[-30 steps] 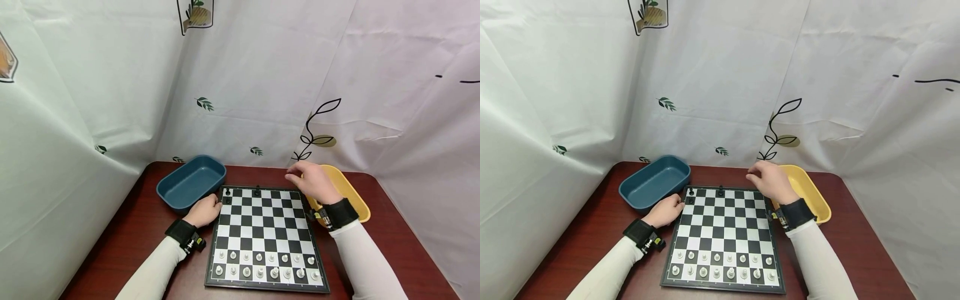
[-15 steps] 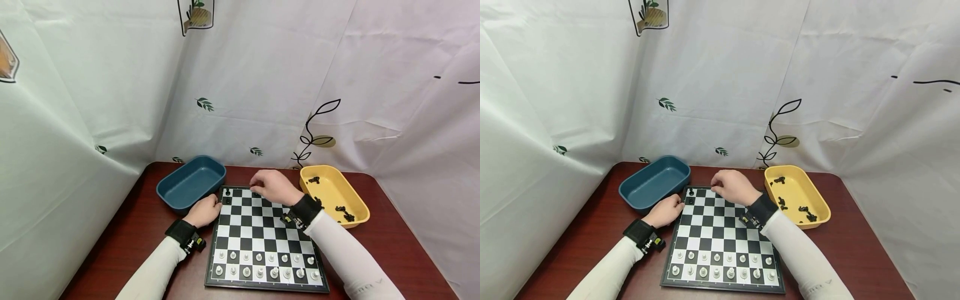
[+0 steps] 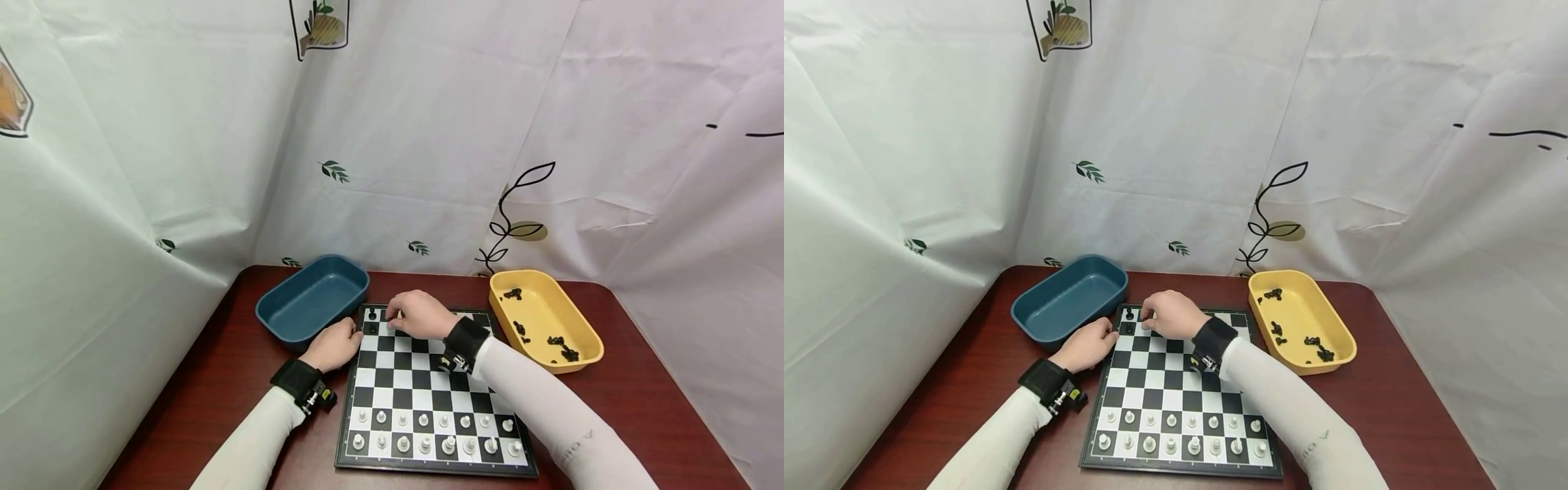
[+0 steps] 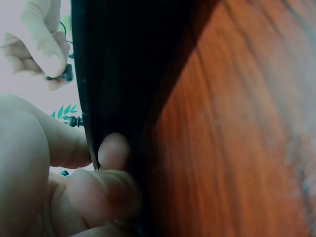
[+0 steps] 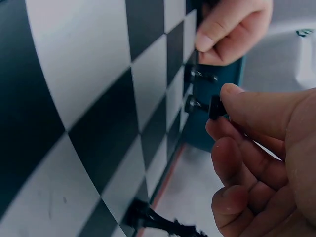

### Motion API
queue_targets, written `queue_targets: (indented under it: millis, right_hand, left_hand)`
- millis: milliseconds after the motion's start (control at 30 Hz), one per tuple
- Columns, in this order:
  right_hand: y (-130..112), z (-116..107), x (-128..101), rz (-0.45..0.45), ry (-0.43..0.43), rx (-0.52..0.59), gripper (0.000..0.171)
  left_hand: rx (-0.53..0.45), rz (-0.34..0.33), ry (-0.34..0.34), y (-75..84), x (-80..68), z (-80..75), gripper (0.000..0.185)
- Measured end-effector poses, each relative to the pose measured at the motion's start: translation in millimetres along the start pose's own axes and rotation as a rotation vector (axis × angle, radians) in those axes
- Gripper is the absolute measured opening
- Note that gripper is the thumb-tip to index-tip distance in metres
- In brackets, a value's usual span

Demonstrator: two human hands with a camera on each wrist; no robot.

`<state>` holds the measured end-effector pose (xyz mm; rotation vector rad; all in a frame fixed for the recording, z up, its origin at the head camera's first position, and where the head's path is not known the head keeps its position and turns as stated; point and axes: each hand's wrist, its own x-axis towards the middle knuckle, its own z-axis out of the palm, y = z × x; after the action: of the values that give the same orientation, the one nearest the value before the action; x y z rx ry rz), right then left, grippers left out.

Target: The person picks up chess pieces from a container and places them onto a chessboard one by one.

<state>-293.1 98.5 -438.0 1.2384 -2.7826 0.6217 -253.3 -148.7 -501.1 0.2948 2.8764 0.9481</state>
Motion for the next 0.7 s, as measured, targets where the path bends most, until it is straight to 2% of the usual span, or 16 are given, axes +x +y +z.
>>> queue_targets:
  millis: [233,700]
  right_hand:
    - [1,11,6,0.021,-0.032,0.021,0.009]
    - [5,18,13,0.022,-0.066,0.036,0.006]
  left_hand:
    - [0.000,-0.004,-0.003,1.0,0.1,-0.2,0.021]
    - [0.009,0.005,0.007,1.5,0.7,-1.0,0.022]
